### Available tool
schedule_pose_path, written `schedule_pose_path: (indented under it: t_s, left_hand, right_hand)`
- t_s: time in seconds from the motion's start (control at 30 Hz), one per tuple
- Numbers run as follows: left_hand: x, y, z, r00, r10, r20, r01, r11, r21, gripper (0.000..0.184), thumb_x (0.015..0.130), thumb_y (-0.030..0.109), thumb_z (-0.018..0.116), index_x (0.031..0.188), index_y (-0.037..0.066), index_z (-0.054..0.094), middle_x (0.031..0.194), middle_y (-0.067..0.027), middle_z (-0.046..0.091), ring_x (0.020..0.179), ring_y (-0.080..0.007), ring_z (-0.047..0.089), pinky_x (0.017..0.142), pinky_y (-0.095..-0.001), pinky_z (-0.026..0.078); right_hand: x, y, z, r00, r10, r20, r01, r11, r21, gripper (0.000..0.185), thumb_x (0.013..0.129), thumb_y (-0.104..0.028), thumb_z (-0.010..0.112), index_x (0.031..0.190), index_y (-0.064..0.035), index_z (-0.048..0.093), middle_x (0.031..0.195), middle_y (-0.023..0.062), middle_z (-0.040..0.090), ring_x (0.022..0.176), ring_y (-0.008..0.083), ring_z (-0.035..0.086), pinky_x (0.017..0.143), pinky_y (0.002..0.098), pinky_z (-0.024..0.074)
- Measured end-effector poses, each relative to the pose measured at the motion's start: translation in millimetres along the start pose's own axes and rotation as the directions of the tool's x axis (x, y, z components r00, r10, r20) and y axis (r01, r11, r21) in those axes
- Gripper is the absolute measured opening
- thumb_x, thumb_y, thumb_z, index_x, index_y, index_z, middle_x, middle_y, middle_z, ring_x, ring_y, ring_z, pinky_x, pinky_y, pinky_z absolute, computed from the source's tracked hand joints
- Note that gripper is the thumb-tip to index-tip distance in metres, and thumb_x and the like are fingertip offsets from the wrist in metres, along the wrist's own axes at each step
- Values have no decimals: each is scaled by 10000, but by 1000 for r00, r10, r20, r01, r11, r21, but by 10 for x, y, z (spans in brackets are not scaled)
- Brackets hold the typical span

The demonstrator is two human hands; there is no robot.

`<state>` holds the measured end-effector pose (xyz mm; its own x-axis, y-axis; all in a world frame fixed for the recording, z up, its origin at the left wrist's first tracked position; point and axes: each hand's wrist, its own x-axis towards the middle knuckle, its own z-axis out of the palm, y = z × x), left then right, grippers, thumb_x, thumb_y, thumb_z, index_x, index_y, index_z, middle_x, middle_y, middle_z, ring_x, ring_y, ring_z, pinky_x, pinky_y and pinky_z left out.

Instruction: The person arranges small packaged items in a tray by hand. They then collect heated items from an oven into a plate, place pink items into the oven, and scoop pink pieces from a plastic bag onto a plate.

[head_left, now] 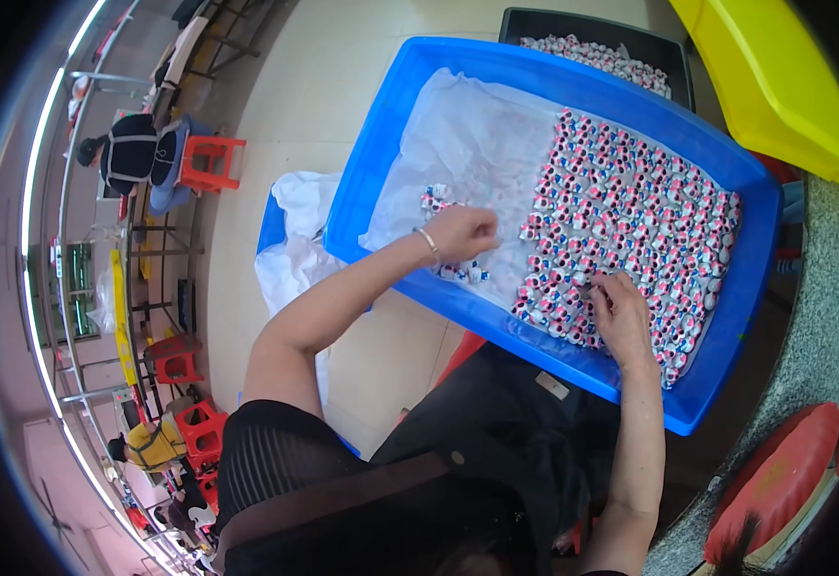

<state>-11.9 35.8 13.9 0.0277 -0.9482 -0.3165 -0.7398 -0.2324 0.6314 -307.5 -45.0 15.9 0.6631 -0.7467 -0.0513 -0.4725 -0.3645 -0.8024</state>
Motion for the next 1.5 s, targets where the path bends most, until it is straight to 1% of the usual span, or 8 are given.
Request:
schedule_pose_path:
  t_s: [0.17,0.37,0.57,0.87,1.0,1.17,1.4,1.5]
  left_hand:
    - [-269,-151,168,965,118,236,-198,915,350,208,664,162,700,836,95,604,840,-94,578,886,-287,557,762,-395,458]
    - [-144,-62,286,918,103,383,-296,821,489,204,654,106,648,847,66,595,866,-108,563,892,-302,545,789,-399,453]
    - [-169,-51,154,959,152,241,-188,973,133,236,696,42,588,929,52,551,890,-136,526,873,-330,540,779,-408,450]
    - [-146,9,251,923,62,381,-202,918,340,221,705,147,671,887,66,575,917,-126,594,865,-322,590,753,-413,472]
    - [-107,-18,294,931,77,357,-223,893,390,248,693,188,697,873,68,575,881,-124,611,850,-314,598,746,-412,473]
    - [7,32,255,989,94,116,-92,996,-22,265,714,158,715,889,58,543,760,-88,572,675,-198,601,618,-324,481]
    - [228,80,382,995,-38,93,39,999,-2,253,716,142,727,830,45,524,737,-81,575,641,-184,606,588,-303,482]
    - [213,-5,365,989,122,-84,-125,992,-33,265,702,163,742,820,52,533,745,-92,586,667,-204,618,590,-326,483]
  right_hand:
    - [10,34,53,999,-50,-9,49,998,-27,142,804,-16,602,942,-22,633,802,137,551,708,292,589,641,364,464]
    - [-18,-14,-9,999,-27,-19,26,999,-29,147,807,-23,599,949,-22,637,806,143,552,715,303,587,648,371,465]
    - [-23,35,24,999,-40,-20,40,999,-27,146,810,-17,593,951,-19,636,814,138,561,717,298,591,654,363,470]
    - [-20,37,30,999,-28,-27,28,1000,-9,139,781,-37,633,919,-26,635,796,137,543,730,319,579,653,396,473]
    - [-23,51,9,999,-43,-14,42,999,-24,153,809,-7,588,953,-19,637,814,135,560,720,295,590,654,363,469]
    - [-30,56,28,999,-45,-17,44,999,-12,152,804,-13,591,951,-9,633,821,138,567,721,302,587,653,359,471]
    - [-38,55,17,999,-48,-21,47,999,-24,132,806,-13,595,930,-2,638,805,146,568,716,308,592,645,360,470]
    - [-26,32,11,999,-39,-14,39,999,-34,129,809,-14,591,928,4,636,795,149,566,715,307,591,651,361,469]
